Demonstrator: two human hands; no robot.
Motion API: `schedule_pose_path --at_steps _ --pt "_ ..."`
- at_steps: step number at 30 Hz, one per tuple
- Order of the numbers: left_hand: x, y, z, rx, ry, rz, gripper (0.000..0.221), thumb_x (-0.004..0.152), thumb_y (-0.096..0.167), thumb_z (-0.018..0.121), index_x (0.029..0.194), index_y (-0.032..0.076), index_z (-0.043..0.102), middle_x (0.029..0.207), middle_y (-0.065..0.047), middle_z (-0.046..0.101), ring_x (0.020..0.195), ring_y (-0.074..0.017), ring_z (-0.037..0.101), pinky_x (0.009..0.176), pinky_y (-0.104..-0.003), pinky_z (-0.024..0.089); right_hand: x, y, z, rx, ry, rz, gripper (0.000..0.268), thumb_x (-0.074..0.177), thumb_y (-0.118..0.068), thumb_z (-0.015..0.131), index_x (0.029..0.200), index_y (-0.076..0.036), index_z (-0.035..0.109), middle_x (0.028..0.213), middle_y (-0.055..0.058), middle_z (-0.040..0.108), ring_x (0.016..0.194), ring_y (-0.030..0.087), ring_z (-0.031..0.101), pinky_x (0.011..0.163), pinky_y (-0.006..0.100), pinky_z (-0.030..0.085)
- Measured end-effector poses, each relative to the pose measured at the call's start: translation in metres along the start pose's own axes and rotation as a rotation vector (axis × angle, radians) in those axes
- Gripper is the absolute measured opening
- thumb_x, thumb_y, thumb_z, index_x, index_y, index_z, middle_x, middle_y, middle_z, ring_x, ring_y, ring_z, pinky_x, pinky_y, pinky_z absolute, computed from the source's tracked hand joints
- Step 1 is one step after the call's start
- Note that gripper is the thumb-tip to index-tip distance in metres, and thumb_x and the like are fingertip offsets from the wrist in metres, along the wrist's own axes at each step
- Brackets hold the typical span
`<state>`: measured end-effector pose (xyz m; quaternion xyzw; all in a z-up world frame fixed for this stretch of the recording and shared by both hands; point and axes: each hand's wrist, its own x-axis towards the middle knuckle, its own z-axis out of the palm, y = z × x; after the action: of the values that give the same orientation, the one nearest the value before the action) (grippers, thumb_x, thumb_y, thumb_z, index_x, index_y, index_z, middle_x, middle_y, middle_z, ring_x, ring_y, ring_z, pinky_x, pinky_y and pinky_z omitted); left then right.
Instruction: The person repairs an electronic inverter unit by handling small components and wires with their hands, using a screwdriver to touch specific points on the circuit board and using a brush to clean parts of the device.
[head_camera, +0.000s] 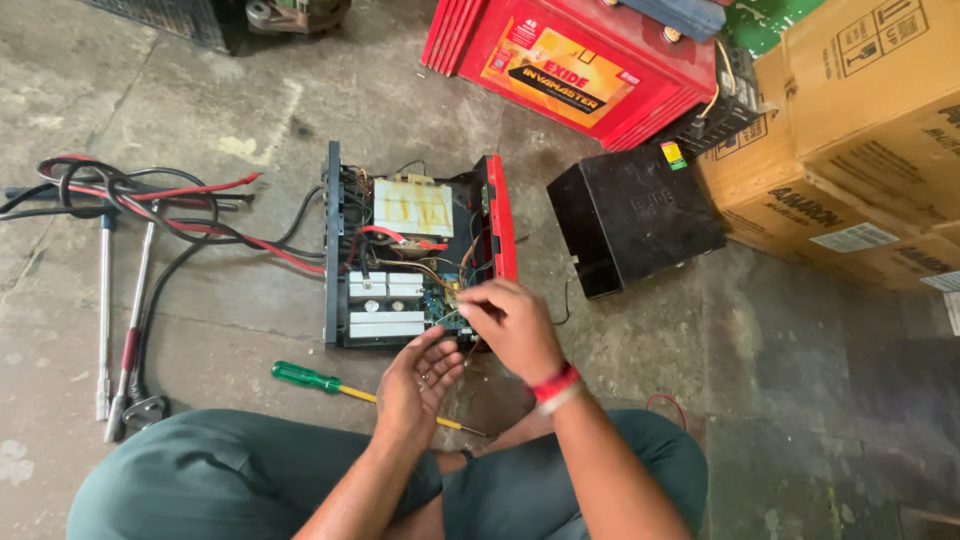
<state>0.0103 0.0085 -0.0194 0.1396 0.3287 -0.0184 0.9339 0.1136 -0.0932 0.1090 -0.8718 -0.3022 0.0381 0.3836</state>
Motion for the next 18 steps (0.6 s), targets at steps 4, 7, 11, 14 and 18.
schedule_pose_path --at_steps 4,7,11,14,18 --pt "0.013 -0.004 -0.015 0.005 0.111 -0.017 0.041 0.1 0.028 0.045 0.126 0.001 0.063 0.092 -0.009 0.071 0.083 -0.0197 0.067 0.072 -0.031 0.049 0.028 0.033 0.046 -0.095 0.029 0.011 0.012 0.086 -0.014 0.077 0.095 -0.006 0.077 0.089 0.011 0.073 0.081 0.028 0.072 0.07 0.036 0.056" --pt "0.023 0.0 -0.019 0.003 0.128 0.003 0.039 0.101 0.028 0.046 0.123 0.002 0.065 0.089 -0.008 0.07 0.08 -0.0191 0.066 0.068 -0.03 0.047 0.034 0.049 0.07 -0.149 0.039 0.07 0.012 0.085 -0.016 0.077 0.093 -0.007 0.078 0.09 0.012 0.074 0.081 0.03 0.072 0.07 0.037 0.056" --pt "0.022 -0.008 -0.017 0.017 0.118 0.0 0.041 0.102 0.029 0.044 0.12 0.001 0.067 0.087 -0.008 0.07 0.077 -0.0175 0.065 0.068 -0.03 0.047 0.031 0.062 0.082 -0.099 0.067 0.085 0.013 0.088 -0.018 0.075 0.096 -0.008 0.078 0.095 0.011 0.076 0.086 0.029 0.074 0.072 0.036 0.057" --pt "0.022 -0.009 -0.013 -0.001 0.116 -0.052 0.04 0.102 0.028 0.044 0.118 0.0 0.067 0.085 -0.009 0.068 0.074 -0.0187 0.064 0.066 -0.03 0.047 0.036 0.063 0.09 -0.139 0.086 0.127 0.014 0.088 -0.019 0.075 0.097 -0.008 0.078 0.095 0.012 0.077 0.086 0.029 0.075 0.073 0.036 0.058" --pt "0.019 -0.004 -0.009 -0.03 0.144 -0.036 0.041 0.102 0.03 0.045 0.117 -0.001 0.067 0.083 -0.009 0.067 0.073 -0.0188 0.062 0.065 -0.031 0.048 0.046 0.063 0.102 -0.069 0.076 0.181 0.014 0.087 -0.019 0.076 0.094 -0.007 0.079 0.093 0.011 0.078 0.085 0.027 0.077 0.073 0.033 0.059"
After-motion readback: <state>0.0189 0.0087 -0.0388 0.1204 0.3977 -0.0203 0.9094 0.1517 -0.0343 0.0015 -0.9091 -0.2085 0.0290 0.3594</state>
